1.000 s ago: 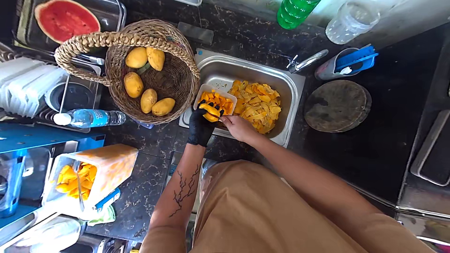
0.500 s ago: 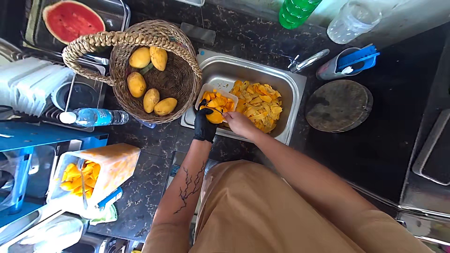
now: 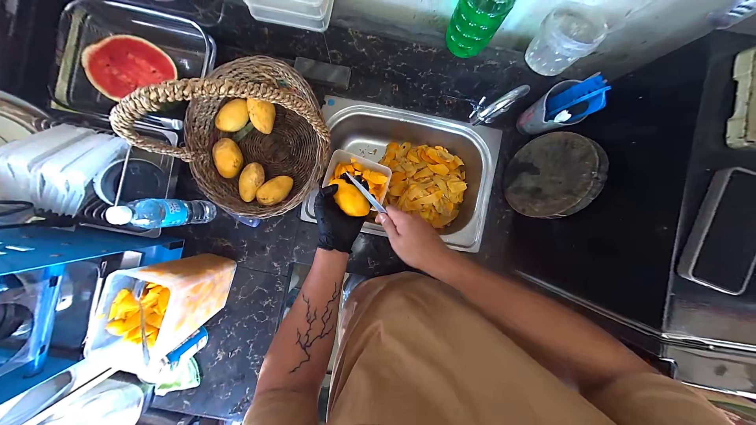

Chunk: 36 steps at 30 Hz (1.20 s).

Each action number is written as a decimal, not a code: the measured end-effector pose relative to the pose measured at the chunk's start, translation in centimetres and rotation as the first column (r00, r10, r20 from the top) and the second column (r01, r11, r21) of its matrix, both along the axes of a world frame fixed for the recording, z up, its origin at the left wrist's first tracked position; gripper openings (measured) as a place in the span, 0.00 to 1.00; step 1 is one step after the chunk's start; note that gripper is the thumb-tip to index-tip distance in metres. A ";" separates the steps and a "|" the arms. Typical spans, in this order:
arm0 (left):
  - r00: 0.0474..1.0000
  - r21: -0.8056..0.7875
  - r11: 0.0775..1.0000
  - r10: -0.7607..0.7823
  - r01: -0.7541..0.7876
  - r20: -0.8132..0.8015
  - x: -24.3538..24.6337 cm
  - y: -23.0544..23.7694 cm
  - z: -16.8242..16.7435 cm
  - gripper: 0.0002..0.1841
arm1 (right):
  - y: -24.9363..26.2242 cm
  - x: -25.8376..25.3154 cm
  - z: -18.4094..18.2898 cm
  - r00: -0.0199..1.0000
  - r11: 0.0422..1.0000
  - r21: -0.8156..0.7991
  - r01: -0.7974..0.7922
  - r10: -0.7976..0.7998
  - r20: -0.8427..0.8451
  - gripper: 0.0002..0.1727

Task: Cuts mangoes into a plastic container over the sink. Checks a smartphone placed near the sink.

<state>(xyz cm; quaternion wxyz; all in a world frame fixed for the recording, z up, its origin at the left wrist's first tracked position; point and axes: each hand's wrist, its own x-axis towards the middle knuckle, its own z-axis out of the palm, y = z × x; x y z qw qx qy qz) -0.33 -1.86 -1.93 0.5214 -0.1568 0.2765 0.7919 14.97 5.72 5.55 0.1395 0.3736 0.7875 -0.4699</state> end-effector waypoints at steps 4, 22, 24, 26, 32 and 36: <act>0.985 -0.038 0.997 -0.079 0.074 -0.152 1.2 1.7 2.1 0.41 | -1.3 0.0 0.1 0.994 0.991 0.110 -0.074 0.065 0.085 0.21; 0.977 0.176 0.961 -0.212 0.212 -0.019 2.0 -1.0 2.4 0.40 | -0.9 2.3 -1.0 0.977 0.969 0.123 -0.212 0.213 0.008 0.22; 0.971 0.187 0.954 -0.227 0.236 -0.070 1.8 -1.5 1.9 0.42 | -0.4 2.1 -0.5 0.977 0.968 0.134 -0.210 0.212 -0.001 0.22; 0.965 0.174 0.951 -0.240 0.256 -0.107 1.7 -1.9 2.2 0.44 | -0.4 2.0 -0.7 0.983 0.970 0.165 -0.179 0.184 -0.012 0.21; 0.969 0.157 0.958 -0.231 0.242 -0.083 1.3 -1.6 3.5 0.45 | 0.5 1.2 -0.8 0.985 0.970 0.179 -0.166 0.170 -0.008 0.20; 0.970 0.106 0.968 -0.214 0.226 -0.114 1.5 -1.2 3.1 0.49 | 1.3 0.8 -1.9 0.987 0.980 0.120 -0.158 0.159 -0.001 0.20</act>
